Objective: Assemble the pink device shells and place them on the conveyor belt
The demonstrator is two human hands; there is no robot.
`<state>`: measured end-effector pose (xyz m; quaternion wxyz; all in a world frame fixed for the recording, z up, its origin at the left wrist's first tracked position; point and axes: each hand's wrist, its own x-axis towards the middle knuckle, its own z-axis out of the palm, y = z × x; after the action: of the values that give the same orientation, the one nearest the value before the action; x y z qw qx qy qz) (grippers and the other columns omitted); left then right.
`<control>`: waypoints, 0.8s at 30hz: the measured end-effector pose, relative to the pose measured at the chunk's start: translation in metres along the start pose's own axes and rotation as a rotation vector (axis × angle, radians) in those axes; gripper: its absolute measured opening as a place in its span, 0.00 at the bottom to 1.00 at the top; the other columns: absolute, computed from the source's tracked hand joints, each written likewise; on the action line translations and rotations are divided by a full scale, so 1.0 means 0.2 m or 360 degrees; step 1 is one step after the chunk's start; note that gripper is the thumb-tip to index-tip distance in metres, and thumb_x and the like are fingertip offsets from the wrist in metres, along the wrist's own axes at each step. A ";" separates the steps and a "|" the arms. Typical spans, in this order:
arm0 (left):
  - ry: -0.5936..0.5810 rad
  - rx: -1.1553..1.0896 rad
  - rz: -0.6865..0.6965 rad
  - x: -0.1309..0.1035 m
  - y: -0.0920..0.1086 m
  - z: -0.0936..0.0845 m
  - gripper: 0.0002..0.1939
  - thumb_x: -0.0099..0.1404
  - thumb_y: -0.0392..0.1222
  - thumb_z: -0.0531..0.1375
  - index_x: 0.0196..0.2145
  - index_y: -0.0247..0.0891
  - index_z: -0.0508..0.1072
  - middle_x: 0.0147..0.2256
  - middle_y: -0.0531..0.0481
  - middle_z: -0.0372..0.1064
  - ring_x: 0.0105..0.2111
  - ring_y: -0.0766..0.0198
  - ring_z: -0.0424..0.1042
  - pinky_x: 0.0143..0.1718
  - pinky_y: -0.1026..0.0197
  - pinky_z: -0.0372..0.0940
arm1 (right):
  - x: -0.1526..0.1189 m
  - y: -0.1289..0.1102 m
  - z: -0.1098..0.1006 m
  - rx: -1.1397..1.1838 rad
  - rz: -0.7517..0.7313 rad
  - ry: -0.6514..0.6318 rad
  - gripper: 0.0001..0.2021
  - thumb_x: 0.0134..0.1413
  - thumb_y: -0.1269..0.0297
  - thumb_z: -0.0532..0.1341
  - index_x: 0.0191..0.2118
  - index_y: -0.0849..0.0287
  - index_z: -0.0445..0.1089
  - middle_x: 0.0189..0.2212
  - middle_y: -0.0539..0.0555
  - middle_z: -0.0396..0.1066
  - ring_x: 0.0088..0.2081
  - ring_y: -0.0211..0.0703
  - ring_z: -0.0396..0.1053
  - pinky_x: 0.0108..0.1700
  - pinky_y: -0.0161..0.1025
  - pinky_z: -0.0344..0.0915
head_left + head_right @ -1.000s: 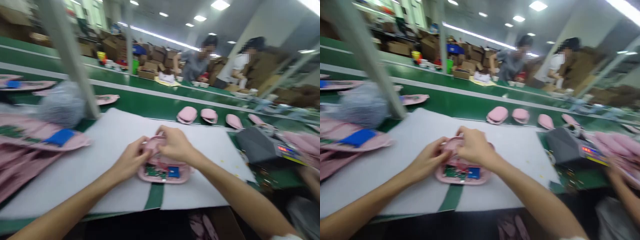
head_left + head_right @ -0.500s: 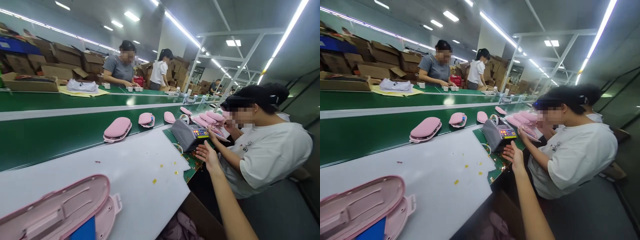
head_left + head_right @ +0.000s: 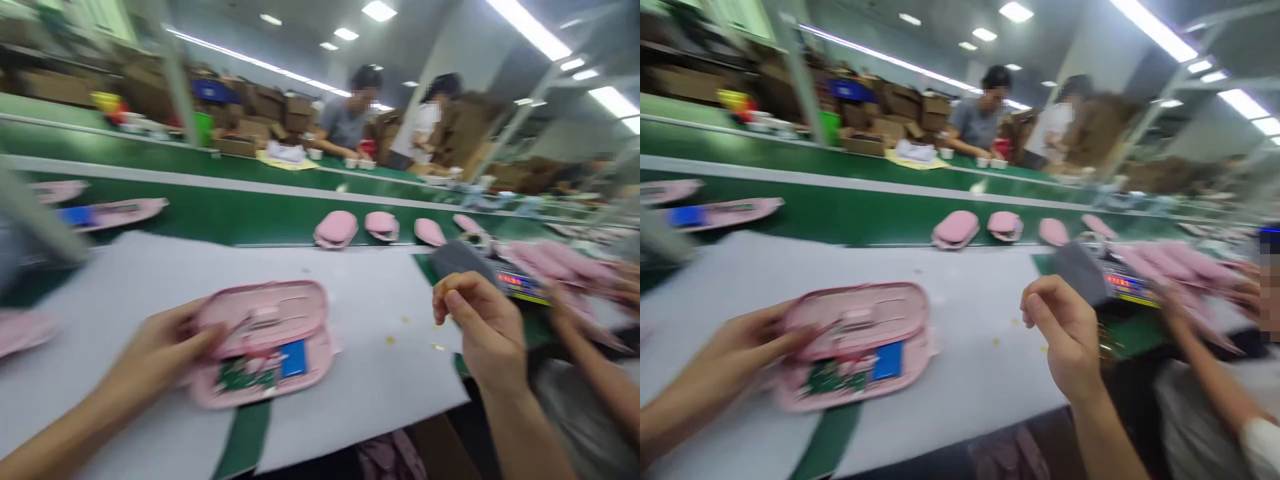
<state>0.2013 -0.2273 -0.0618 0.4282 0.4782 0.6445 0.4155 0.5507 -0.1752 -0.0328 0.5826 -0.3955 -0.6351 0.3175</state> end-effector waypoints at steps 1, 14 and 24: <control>-0.0040 -0.0080 -0.0018 -0.04 -0.02 -0.03 0.28 0.51 0.53 0.65 0.46 0.33 0.71 0.31 0.48 0.74 0.28 0.60 0.71 0.27 0.64 0.66 | 0.02 -0.08 0.13 -0.0106 -0.0177 -0.0320 0.06 0.57 0.63 0.59 0.32 0.59 0.67 0.27 0.50 0.63 0.28 0.36 0.61 0.29 0.34 0.58; -0.0328 -0.0741 0.0384 -0.07 -0.16 -0.01 0.07 0.55 0.31 0.55 0.33 0.32 0.70 0.26 0.53 0.64 0.26 0.68 0.64 0.27 0.66 0.59 | 0.09 -0.17 1.01 -0.1544 -0.1328 -0.1594 0.06 0.56 0.71 0.54 0.32 0.58 0.67 0.31 0.52 0.57 0.29 0.38 0.53 0.27 0.36 0.44; -0.0338 -0.0603 0.0445 -0.10 -0.17 -0.02 0.09 0.54 0.30 0.53 0.33 0.33 0.70 0.26 0.52 0.64 0.26 0.67 0.65 0.25 0.67 0.58 | 0.06 -0.18 1.01 -0.1719 -0.1215 -0.1060 0.13 0.50 0.56 0.62 0.23 0.59 0.66 0.27 0.52 0.62 0.27 0.37 0.57 0.25 0.35 0.44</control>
<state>0.1920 -0.2539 -0.0887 0.5138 0.5148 0.4342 0.5315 0.3454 -0.1715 -0.0197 0.1532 -0.2614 -0.9394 -0.1606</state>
